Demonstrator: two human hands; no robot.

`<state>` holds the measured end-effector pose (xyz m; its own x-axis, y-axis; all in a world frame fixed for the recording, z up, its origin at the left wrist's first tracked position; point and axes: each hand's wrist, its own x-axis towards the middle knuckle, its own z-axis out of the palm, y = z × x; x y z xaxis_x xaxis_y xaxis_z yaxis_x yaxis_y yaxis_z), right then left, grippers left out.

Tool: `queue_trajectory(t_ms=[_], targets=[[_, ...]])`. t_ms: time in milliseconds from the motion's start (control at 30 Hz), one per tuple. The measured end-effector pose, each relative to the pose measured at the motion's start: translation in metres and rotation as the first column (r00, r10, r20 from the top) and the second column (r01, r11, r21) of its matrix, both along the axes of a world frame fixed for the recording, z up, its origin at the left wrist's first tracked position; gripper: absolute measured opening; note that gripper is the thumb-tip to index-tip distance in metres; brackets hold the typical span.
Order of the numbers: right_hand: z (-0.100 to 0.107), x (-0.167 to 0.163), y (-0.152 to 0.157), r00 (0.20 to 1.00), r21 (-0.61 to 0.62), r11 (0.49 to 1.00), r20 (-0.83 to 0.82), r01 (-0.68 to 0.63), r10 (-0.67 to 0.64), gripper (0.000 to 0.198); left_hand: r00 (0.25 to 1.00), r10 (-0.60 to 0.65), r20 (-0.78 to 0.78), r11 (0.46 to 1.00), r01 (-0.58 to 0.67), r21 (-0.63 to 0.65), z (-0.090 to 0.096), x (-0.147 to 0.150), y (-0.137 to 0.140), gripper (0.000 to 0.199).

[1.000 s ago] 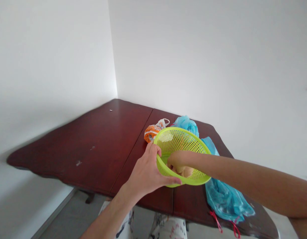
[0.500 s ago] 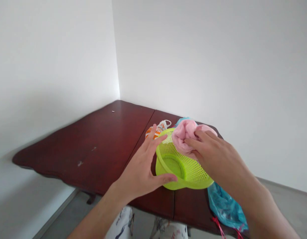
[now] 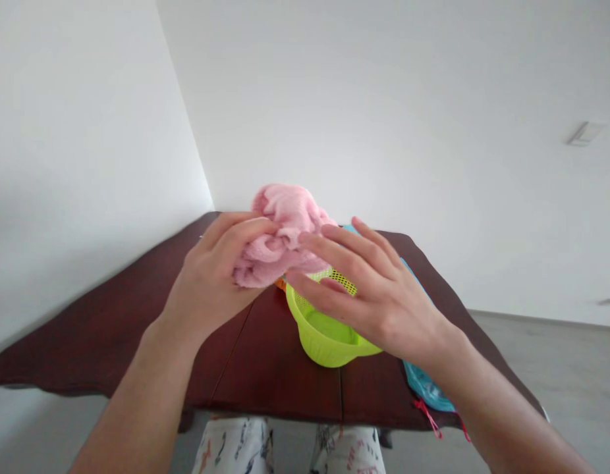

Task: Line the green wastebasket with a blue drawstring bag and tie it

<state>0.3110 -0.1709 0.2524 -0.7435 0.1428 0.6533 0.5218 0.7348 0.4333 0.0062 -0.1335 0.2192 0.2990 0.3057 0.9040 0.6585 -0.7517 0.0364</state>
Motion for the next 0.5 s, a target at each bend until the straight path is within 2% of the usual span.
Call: queue_trajectory(t_ms=[100,167,200,233,267,333,367,433,467,500], targets=[[-0.020,0.045,-0.007,0.962,-0.059,0.996,-0.261,0.066,-0.080,0.058,0.962,0.258,0.092,0.966,-0.259,0.003,-0.016,-0.039,0.017,0.057],[-0.048,0.090,-0.013,0.874,-0.127,0.978,-0.440,0.166,-0.205,0.053,0.909,0.413,0.059,0.909,-0.407,-0.089,-0.037,-0.066,0.028,0.051],[-0.068,0.116,-0.017,0.810,-0.232,0.946,-0.493,0.228,-0.316,0.046,0.882,0.471,-0.017,0.866,-0.466,-0.181,-0.051,-0.079,0.032,0.048],[-0.091,0.144,-0.023,0.747,-0.337,0.900,-0.514,0.278,-0.423,0.039,0.856,0.508,-0.098,0.815,-0.515,-0.267,-0.066,-0.091,0.035,0.046],[-0.118,0.173,-0.029,0.689,-0.447,0.828,-0.481,0.339,-0.542,0.034,0.827,0.538,-0.162,0.759,-0.559,-0.333,-0.083,-0.101,0.037,0.043],[-0.177,0.226,-0.047,0.618,-0.655,0.613,-0.274,0.442,-0.737,0.036,0.786,0.542,-0.297,0.653,-0.617,-0.439,-0.121,-0.116,0.038,0.040],[-0.207,0.248,-0.058,0.610,-0.723,0.518,-0.169,0.456,-0.774,0.040,0.770,0.534,-0.349,0.604,-0.636,-0.480,-0.140,-0.121,0.038,0.039],[-0.259,0.278,-0.082,0.595,-0.812,0.363,-0.023,0.458,-0.803,0.048,0.779,0.480,-0.402,0.548,-0.625,-0.557,-0.176,-0.126,0.038,0.041],[-0.278,0.285,-0.093,0.590,-0.832,0.331,-0.006,0.445,-0.808,0.049,0.792,0.473,-0.387,0.536,-0.607,-0.586,-0.192,-0.126,0.038,0.042],[-0.292,0.288,-0.102,0.584,-0.844,0.323,-0.015,0.427,-0.812,0.048,0.805,0.478,-0.351,0.543,-0.585,-0.602,-0.206,-0.125,0.037,0.043]])
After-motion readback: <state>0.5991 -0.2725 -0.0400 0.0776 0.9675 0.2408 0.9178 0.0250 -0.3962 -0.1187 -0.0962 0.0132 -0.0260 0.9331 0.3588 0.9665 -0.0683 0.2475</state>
